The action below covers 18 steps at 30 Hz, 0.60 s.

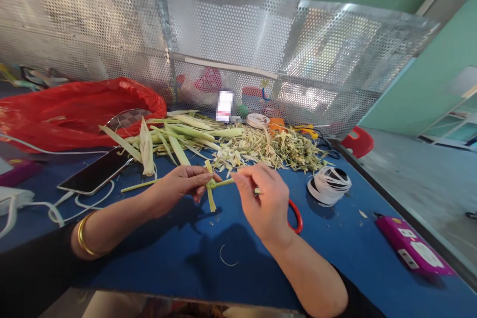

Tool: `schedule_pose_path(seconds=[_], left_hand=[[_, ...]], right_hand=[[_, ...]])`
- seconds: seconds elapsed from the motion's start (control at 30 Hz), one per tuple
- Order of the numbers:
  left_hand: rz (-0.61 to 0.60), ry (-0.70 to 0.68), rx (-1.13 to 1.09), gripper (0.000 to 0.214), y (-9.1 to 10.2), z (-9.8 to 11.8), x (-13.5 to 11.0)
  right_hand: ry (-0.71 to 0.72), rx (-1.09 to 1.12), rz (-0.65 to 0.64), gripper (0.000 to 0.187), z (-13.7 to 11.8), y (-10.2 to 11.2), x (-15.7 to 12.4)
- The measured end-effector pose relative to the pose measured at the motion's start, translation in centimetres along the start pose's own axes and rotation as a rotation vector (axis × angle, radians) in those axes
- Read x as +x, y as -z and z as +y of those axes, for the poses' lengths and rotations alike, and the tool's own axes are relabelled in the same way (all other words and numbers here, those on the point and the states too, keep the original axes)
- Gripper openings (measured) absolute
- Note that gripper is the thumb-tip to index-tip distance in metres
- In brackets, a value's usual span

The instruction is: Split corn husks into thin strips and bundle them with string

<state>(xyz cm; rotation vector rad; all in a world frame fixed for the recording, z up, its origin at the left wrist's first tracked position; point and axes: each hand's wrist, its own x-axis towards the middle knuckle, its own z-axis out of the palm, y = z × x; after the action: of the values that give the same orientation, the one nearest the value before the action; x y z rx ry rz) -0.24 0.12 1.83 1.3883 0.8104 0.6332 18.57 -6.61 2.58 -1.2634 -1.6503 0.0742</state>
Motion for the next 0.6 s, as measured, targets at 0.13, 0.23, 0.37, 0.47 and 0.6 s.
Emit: schedule_pose_path(seconds=[0.13, 0.23, 0.37, 0.47, 0.6], left_hand=[[-0.078, 0.014, 0.115, 0.033, -0.9, -0.1, -0.3], [-0.104, 0.033, 0.156, 0.03, -1.7, -0.5, -0.4], [-0.1, 0.063, 0.177, 0.025, -2.2, -0.8, -0.5], [-0.125, 0.087, 0.178, 0.022, -2.2, -0.8, -0.6], [-0.165, 0.106, 0.214, 0.023, -2.1, -0.8, -0.9]], right_hand=[[-0.211, 0.146, -0.259, 0.018, 0.8, -0.5, 0.9], [-0.416, 0.451, -0.475, 0.015, 1.0, -1.6, 0.7], [-0.513, 0.561, -0.36, 0.01, 0.7, -2.7, 0.1], [-0.523, 0.508, -0.282, 0.012, 0.5, -2.9, -0.2], [-0.476, 0.424, -0.211, 0.013, 0.2, -2.9, -0.5]])
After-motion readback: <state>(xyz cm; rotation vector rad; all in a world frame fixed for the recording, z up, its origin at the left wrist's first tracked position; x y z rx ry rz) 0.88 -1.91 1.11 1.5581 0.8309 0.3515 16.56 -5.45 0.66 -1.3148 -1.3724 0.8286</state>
